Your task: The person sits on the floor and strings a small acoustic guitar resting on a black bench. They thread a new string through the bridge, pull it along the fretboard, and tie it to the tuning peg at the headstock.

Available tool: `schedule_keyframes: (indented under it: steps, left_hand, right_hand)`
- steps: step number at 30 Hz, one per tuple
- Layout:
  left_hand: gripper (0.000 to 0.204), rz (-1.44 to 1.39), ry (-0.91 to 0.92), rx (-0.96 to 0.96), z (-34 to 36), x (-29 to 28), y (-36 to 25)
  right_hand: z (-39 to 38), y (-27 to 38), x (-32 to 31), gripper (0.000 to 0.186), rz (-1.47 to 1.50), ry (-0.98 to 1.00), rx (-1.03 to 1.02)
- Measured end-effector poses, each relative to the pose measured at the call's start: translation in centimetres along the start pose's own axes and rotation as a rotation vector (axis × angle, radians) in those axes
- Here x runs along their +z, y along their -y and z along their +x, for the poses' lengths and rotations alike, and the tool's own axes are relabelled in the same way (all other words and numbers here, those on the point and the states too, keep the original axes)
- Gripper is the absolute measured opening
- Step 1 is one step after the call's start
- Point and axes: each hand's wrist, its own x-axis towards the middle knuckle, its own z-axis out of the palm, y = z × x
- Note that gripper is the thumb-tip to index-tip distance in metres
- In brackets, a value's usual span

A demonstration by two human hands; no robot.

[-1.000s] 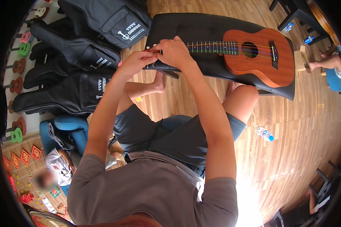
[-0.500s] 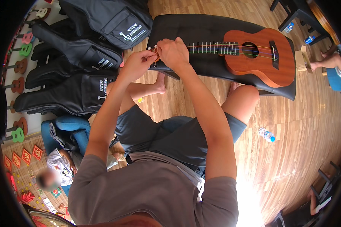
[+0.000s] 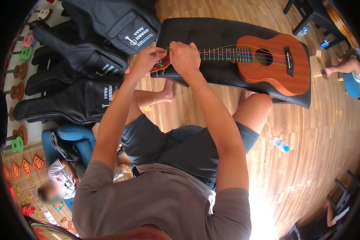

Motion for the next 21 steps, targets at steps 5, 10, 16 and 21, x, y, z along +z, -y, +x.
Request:
schedule_keyframes:
  steps: [5,10,16,21]
  left_hand:
    - [0.02,0.02,0.127,0.061,2.4,-1.2,0.6]
    - [0.019,0.006,0.131,0.059,3.1,-1.1,1.3]
    - [0.022,-0.459,0.201,-0.211,3.3,-1.3,2.4]
    - [0.022,-0.549,0.354,-0.259,3.9,-2.4,2.7]
  right_hand:
    - [0.1,-0.2,0.3,0.012,0.002,-0.036,0.029]
    - [0.3,0.4,-0.3,0.012,-0.002,-0.045,0.091]
    - [0.4,0.5,-0.1,0.013,0.029,-0.044,0.119]
    - [0.5,0.2,0.1,0.012,0.046,0.002,0.181]
